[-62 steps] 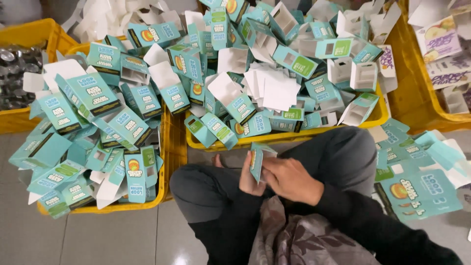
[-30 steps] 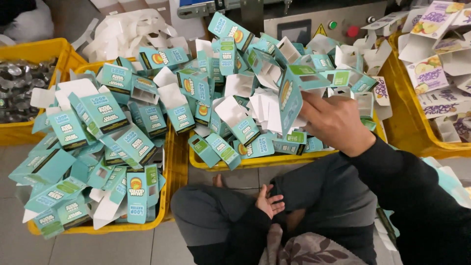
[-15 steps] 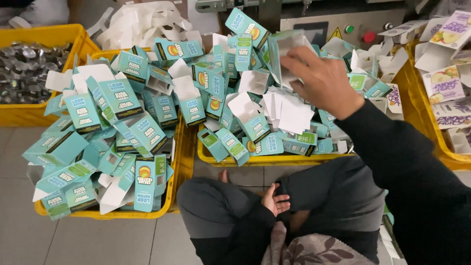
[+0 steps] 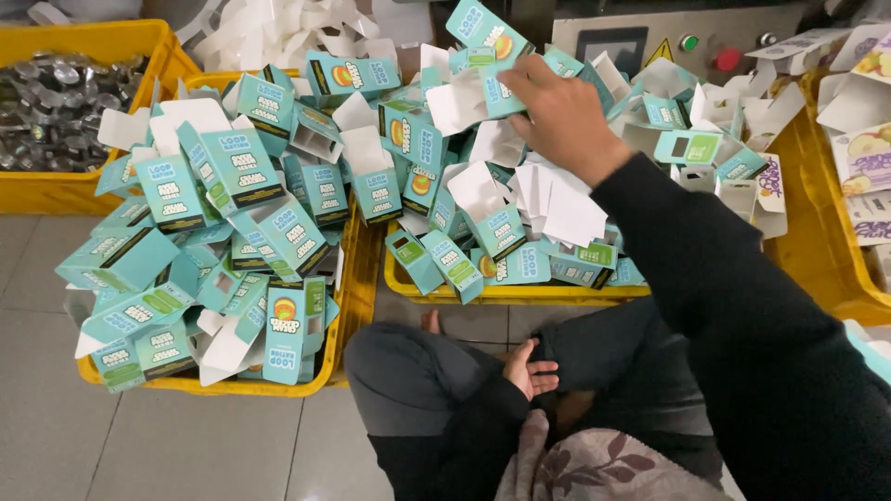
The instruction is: The person sits on the floor and repeatedly assembles small light-blue cardboard boxes. They pick up flat pieces, fold them into box shapes, and place the finished boxes into a yellow bin. The process is repeated continuously.
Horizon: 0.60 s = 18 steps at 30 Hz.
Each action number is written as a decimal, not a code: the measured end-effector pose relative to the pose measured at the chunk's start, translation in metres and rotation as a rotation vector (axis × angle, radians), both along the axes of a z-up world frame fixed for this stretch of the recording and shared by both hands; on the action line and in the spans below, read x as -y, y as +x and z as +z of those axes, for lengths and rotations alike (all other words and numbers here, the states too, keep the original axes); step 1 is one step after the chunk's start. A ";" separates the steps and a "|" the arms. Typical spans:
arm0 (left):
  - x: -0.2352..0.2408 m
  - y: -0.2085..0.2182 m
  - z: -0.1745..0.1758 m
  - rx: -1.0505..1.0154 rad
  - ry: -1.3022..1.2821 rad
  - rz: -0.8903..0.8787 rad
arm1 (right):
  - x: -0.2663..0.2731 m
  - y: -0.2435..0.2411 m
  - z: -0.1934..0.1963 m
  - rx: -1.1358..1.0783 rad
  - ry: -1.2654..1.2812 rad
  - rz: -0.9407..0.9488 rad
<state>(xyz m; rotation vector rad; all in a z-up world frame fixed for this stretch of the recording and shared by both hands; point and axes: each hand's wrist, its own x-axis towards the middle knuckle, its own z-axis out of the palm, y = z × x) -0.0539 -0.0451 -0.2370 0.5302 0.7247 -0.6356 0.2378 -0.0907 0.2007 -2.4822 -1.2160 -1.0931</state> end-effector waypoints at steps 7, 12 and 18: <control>-0.005 0.002 0.005 -0.030 0.002 -0.034 | 0.166 -0.129 -0.002 -0.431 0.351 -0.064; -0.003 0.003 0.022 -0.003 0.148 -0.035 | 0.355 -0.193 -0.138 -0.567 0.215 -0.916; -0.009 -0.004 -0.005 0.000 0.066 0.014 | 0.428 -0.263 -0.263 -1.004 -0.028 -1.260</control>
